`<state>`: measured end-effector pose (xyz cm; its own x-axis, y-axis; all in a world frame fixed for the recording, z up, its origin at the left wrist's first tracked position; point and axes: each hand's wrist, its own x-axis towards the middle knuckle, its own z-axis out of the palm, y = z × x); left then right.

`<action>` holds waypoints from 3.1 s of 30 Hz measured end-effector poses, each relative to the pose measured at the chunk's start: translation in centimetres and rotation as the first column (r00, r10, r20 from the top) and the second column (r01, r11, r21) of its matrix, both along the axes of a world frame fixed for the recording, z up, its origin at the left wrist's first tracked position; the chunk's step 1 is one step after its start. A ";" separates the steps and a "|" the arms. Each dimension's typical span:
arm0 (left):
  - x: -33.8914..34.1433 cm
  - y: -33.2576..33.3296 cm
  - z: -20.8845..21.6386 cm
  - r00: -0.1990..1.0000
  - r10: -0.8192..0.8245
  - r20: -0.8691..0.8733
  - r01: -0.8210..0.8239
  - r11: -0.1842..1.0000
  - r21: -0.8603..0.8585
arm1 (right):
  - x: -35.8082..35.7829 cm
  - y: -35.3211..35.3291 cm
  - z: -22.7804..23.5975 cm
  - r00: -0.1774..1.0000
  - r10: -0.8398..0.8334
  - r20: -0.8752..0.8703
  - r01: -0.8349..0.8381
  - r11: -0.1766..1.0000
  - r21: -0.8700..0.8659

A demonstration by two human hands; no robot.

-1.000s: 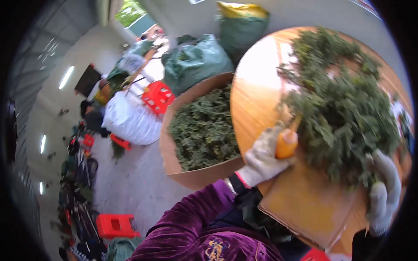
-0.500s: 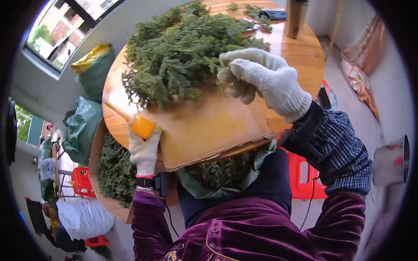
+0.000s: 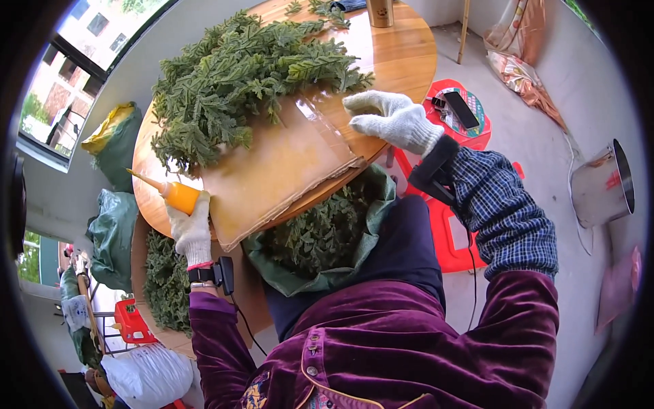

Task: The person applies glue from a bottle onto small artificial branches on a piece of cardboard and then presses them onto a large wreath.

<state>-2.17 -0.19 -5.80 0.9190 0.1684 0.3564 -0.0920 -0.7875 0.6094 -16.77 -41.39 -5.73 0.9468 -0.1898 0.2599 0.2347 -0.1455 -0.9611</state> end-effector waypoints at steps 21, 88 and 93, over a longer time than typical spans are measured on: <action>-0.2 1.4 0.5 0.993 -0.119 0.010 0.119 0.993 -0.010 | 1.1 0.4 -1.2 0.982 -0.185 0.039 0.172 0.958 0.232; 4.6 2.5 13.6 0.949 -0.214 0.234 0.316 0.600 -0.735 | 4.5 3.5 1.8 0.998 0.010 -0.060 0.022 0.856 0.517; 0.8 1.3 11.7 0.879 -0.403 0.255 0.387 0.290 -0.875 | 4.1 3.1 1.8 0.995 0.052 -0.087 0.000 0.860 0.511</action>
<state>-1.37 1.10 5.93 0.9723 -0.0124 0.2334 -0.2156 0.3378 0.9162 -12.63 -38.32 -3.97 0.9682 -0.2464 0.0429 0.1362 0.3758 -0.9166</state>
